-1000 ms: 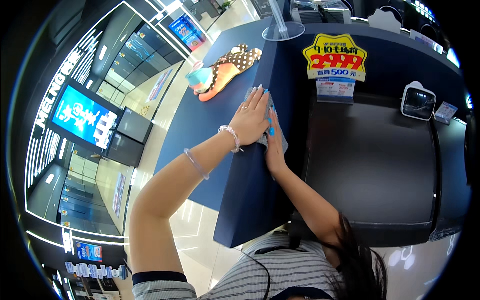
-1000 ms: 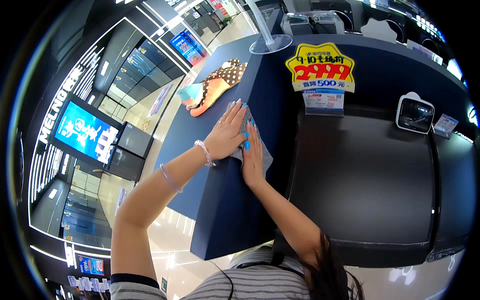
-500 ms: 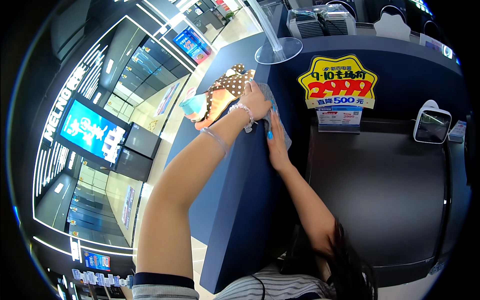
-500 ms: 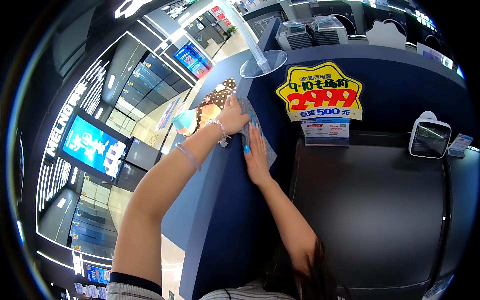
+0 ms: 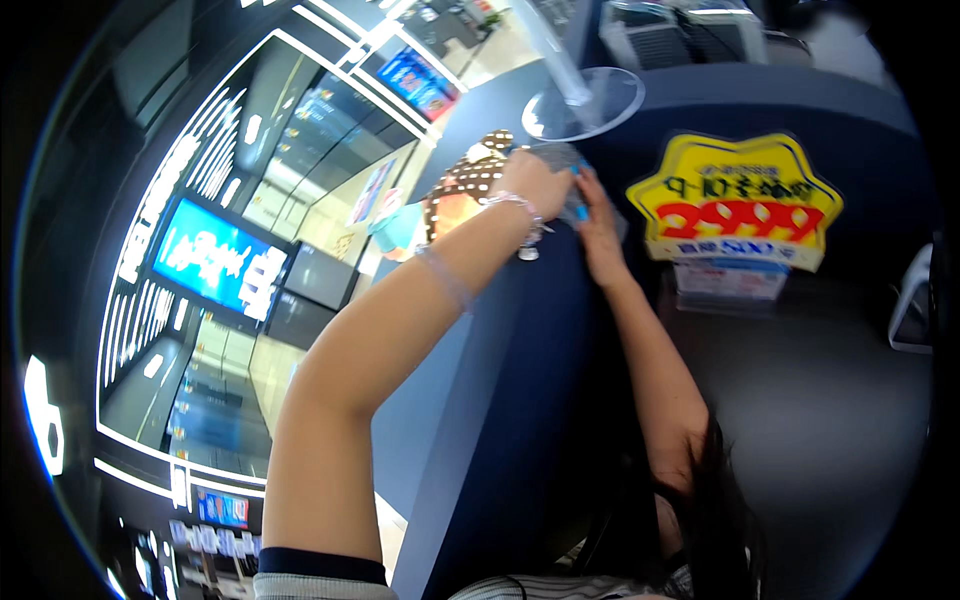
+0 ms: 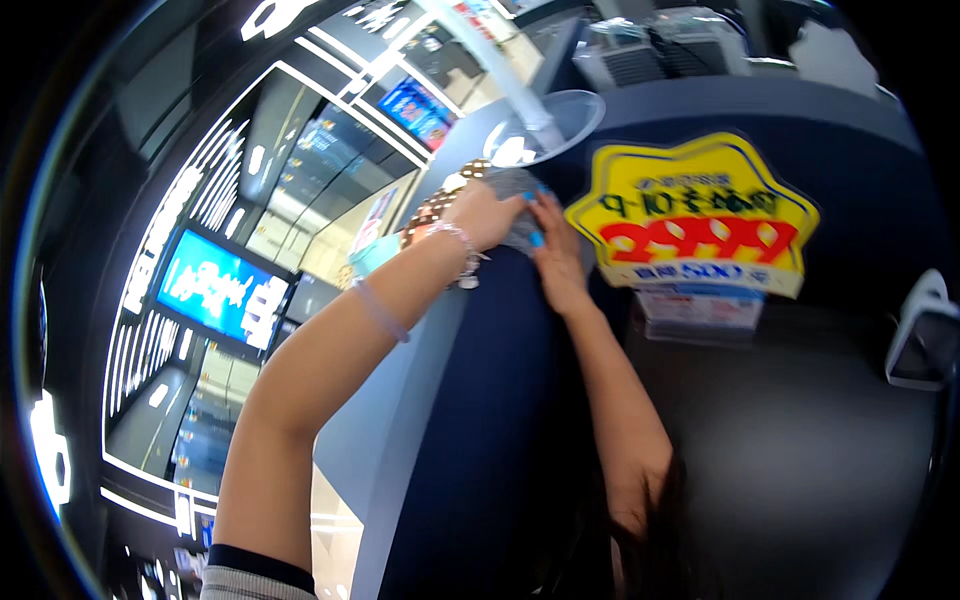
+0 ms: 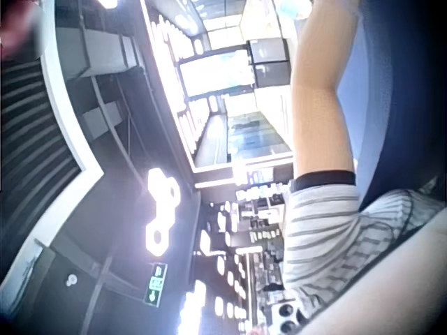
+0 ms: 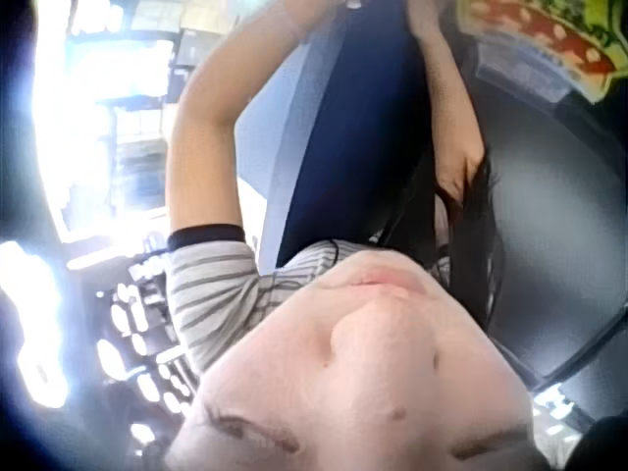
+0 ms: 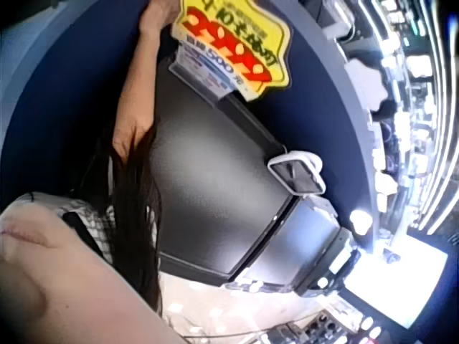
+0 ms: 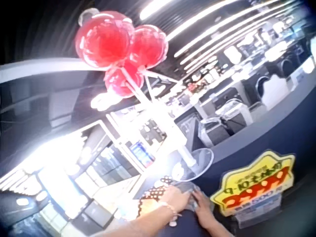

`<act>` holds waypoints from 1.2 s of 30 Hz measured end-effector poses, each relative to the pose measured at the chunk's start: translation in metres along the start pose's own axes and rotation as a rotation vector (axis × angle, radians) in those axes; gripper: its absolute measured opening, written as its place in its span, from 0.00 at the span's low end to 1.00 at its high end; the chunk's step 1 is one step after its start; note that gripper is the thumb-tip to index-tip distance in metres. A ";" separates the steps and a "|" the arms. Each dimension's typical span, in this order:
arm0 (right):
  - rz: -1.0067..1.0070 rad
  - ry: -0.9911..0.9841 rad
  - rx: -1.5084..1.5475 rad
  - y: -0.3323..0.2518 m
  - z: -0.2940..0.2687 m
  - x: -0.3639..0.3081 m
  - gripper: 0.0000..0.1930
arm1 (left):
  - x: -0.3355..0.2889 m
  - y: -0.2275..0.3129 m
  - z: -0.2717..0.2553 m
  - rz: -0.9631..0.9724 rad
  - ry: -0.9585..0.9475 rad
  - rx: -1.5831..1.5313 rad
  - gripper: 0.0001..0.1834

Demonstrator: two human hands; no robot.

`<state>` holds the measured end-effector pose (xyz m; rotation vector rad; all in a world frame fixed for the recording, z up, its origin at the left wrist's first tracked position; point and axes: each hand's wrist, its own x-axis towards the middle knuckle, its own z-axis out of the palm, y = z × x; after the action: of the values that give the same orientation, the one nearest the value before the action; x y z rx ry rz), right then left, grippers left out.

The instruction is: The person wipes the surfaces of a washing machine and a display counter in an electronics store using a gray cloth. They move a plush toy and a price tag to clean underneath them, then wipe the top and front of the washing machine.

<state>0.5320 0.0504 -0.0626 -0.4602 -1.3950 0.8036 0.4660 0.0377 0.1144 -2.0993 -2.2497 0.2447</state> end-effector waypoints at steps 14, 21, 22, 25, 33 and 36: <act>0.195 -0.044 0.121 0.014 0.009 -0.037 0.37 | -0.019 0.013 -0.027 -0.342 0.010 -0.376 0.38; 0.286 -0.060 0.393 -0.043 0.012 -0.098 0.35 | -0.066 0.011 -0.010 -0.391 0.027 -0.590 0.41; 0.298 -0.067 0.438 -0.057 0.013 -0.110 0.35 | -0.080 0.011 -0.010 -0.376 0.037 -0.617 0.44; 0.445 -0.078 0.624 -0.097 0.019 -0.148 0.35 | -0.127 0.008 -0.008 -0.327 0.041 -0.579 0.41; 0.559 -0.177 0.623 -0.194 0.015 -0.254 0.38 | -0.293 0.001 0.006 -0.087 0.066 -0.458 0.49; 0.595 -0.174 0.632 -0.236 0.018 -0.308 0.39 | -0.362 -0.004 0.004 -0.032 0.009 -0.468 0.49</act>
<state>0.5739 -0.3333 -0.1014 -0.3080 -1.0772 1.7348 0.4883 -0.3228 0.1360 -2.2472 -2.5243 -0.3253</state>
